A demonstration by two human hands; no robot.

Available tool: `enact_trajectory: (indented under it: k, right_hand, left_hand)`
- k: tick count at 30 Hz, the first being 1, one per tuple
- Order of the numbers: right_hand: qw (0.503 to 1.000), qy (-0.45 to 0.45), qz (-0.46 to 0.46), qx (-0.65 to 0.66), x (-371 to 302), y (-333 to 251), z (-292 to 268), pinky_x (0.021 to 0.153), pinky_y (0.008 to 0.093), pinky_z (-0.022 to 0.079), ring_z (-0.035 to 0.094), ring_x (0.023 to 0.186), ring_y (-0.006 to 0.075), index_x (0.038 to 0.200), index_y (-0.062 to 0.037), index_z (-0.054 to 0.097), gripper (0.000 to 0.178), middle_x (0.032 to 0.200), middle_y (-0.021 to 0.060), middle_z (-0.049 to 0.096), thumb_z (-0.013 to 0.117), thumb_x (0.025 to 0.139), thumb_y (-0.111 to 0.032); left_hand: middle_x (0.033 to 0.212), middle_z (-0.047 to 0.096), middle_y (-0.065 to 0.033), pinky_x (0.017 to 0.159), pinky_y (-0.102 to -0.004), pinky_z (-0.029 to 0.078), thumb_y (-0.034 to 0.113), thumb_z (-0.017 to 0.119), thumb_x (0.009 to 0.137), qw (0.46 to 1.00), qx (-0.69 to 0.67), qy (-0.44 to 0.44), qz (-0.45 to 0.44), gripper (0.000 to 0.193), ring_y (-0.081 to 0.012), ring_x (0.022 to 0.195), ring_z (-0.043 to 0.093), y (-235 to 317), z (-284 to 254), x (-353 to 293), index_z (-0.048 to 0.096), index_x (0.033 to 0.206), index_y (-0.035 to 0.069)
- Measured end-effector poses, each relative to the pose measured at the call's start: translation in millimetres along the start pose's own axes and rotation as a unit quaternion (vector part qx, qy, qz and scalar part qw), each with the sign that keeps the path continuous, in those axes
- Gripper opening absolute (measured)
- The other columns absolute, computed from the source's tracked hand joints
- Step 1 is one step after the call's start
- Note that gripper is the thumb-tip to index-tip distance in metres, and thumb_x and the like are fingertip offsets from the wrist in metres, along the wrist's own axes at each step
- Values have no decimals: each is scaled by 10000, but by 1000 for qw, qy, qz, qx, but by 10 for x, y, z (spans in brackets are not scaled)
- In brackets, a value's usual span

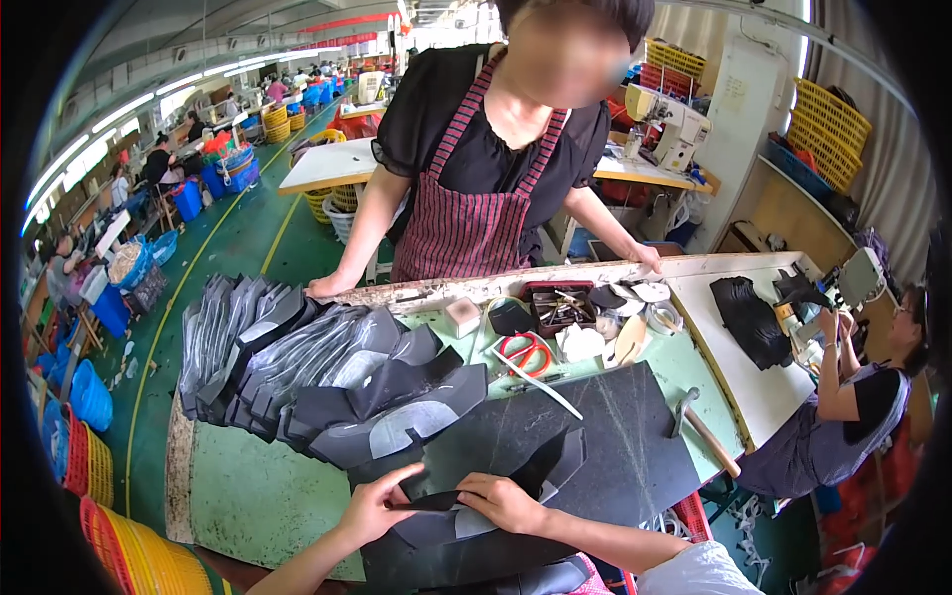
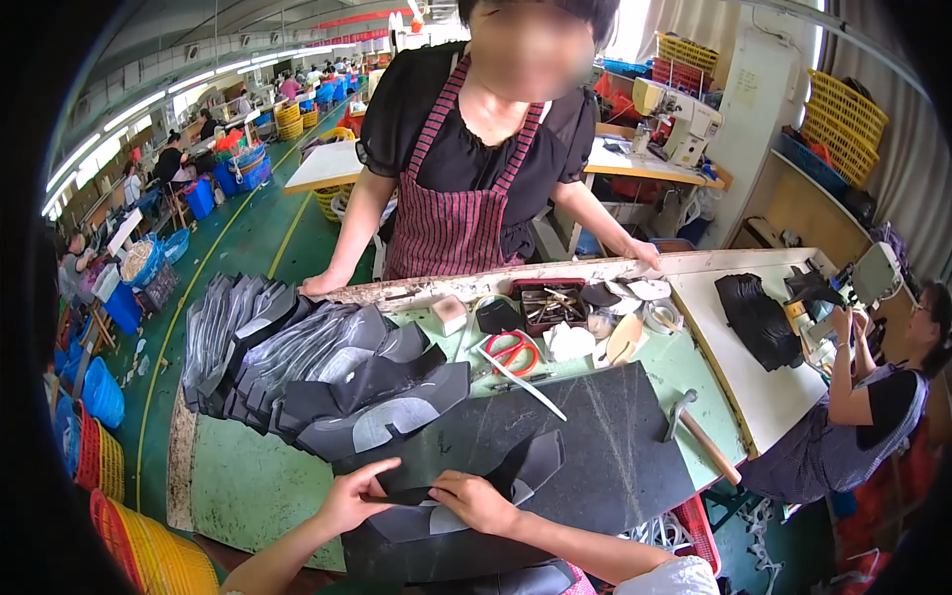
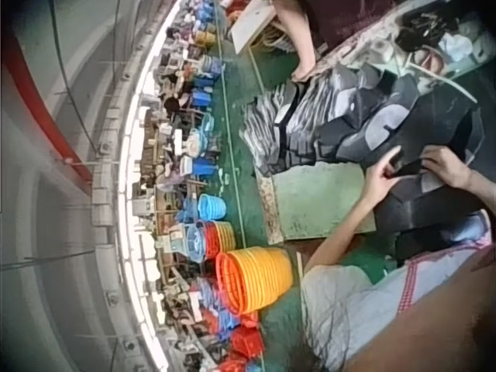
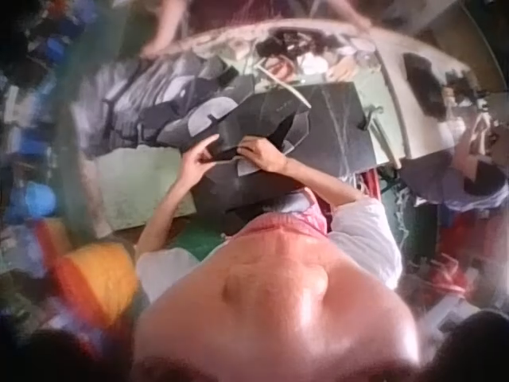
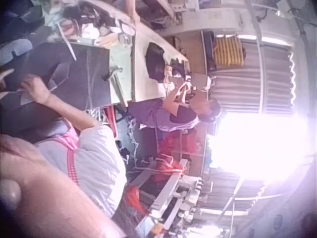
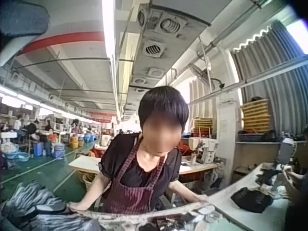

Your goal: Applying adhesive strips to black shoe components and folding the edges manually on a workbench.

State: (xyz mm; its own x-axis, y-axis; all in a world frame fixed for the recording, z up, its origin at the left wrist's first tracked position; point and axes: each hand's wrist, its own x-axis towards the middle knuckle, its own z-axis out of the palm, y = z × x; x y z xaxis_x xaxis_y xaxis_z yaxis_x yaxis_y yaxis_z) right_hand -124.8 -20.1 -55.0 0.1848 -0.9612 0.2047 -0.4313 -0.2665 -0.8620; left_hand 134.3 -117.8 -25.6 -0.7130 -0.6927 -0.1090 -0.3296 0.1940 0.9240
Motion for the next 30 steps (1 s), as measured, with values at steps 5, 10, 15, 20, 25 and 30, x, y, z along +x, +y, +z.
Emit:
enact_trajectory:
  k: [5,10,15,20,25,30]
  right_hand:
    - [996,-1,-38,-82,-53,-226,9,904,421,547,657,1034,353,1242,5,704,310,1102,160,665,699,952,-104]
    - [983,-11,-61,-172,-123,-338,97,928,389,546,626,1063,315,1344,-15,661,490,1146,132,628,737,860,-35]
    - [954,-54,-105,-277,-111,-374,132,960,416,540,632,1079,320,1341,24,655,527,1167,152,609,686,819,-49]
    - [932,-76,-134,-327,-125,-460,126,1063,421,515,607,1217,345,1330,78,641,562,1306,194,609,613,789,-72]
    - [916,-90,-134,-368,-141,-586,211,1089,389,522,599,1265,344,1281,110,648,536,1353,205,614,611,777,-70]
    - [905,-149,-86,-389,-226,-657,123,1118,404,508,624,1287,321,1262,88,665,464,1372,223,642,626,831,-80]
  left_hand:
    - [877,696,-15,753,-350,562,31,820,697,965,188,36,177,430,-208,840,675,-153,-95,101,822,1089,206]
    - [999,675,16,815,-354,578,39,779,621,921,267,-4,284,494,-223,956,670,-189,-290,261,832,1062,255]
    - [1010,640,-13,816,-360,590,143,645,778,821,357,-58,442,464,-223,990,658,-443,-463,390,800,1175,324]
    - [1147,635,-37,904,-380,545,185,631,855,776,420,-74,464,543,-246,1081,622,-365,-648,417,707,1323,451]
    - [1129,661,-52,939,-402,541,119,685,758,809,376,-56,449,447,-256,1125,640,-201,-630,384,808,1163,261]
    - [1573,514,-129,1252,-478,350,334,760,865,919,300,-81,242,792,-305,1485,456,-124,256,-254,481,1556,66]
